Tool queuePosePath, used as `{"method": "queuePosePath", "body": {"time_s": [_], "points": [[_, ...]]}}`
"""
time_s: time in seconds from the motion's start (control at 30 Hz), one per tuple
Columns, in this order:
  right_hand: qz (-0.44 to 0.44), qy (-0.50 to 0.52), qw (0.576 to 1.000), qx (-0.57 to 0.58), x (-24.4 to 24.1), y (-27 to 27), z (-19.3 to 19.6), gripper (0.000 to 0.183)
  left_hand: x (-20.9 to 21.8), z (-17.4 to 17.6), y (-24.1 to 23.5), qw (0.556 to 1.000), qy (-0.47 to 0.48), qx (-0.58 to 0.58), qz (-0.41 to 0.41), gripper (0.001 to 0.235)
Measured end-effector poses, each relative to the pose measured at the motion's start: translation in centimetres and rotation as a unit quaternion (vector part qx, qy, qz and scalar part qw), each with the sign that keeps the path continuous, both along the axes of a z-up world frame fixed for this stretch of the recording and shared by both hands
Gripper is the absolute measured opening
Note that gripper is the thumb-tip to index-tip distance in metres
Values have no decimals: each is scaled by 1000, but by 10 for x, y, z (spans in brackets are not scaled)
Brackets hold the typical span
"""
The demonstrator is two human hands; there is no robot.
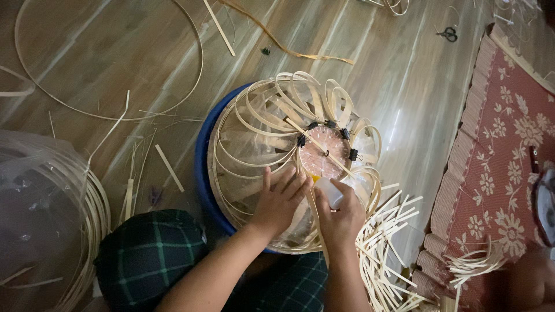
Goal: The person sits on the floor and weaves thin bamboo strips into a circular basket frame. They apply glue to the joints, press the strips into place, and use a small hammer to secure them. The person repeatedly adjusts the structure and adds more strips to build the basket's shape.
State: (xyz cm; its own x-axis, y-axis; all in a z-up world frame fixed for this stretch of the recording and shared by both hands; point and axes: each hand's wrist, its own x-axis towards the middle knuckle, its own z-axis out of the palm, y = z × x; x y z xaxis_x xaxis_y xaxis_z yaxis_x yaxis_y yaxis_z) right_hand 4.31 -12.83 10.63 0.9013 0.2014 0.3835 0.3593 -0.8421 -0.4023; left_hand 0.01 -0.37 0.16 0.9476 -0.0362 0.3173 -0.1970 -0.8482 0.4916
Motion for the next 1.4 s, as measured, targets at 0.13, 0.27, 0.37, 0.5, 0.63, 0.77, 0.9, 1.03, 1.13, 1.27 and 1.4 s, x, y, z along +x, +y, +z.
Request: {"method": "queuePosePath", "body": {"time_s": [0.13,0.27,0.37,0.5,0.63,0.77,0.9,1.03,1.13,1.27,1.4], "points": [[-3,8,1000,-4,0,2,2,37,-1,0,2,1000,-11,-10,0,62],[-9,32,999,26,-4,-1,4,37,-2,0,0,1000,-27,-15,4,62],[-31,67,993,90,-9,-4,6,36,-1,-1,0,1000,-20,-14,3,61],[-39,58,995,72,-12,-8,5,34,-1,-4,0,999,-31,-9,9,60],[-5,17,999,50,-10,-8,2,34,0,-6,-1,999,-40,-18,5,59],[-14,11,1000,24,-9,-8,0,34,0,-5,-2,999,-32,-23,7,57],[-38,42,997,54,-13,-9,0,36,-2,-3,1,999,-37,-26,7,56],[-50,57,993,90,-19,-13,2,36,-2,0,1,999,-40,-26,11,57],[-8,50,991,128,-21,-15,2,35,-1,1,-1,998,-41,-46,10,58],[-41,38,997,57,-19,-12,1,36,-2,-1,0,998,-45,-32,15,59],[-12,16,997,73,-21,-10,4,35,-2,-3,-1,997,-51,-48,16,59]]}}
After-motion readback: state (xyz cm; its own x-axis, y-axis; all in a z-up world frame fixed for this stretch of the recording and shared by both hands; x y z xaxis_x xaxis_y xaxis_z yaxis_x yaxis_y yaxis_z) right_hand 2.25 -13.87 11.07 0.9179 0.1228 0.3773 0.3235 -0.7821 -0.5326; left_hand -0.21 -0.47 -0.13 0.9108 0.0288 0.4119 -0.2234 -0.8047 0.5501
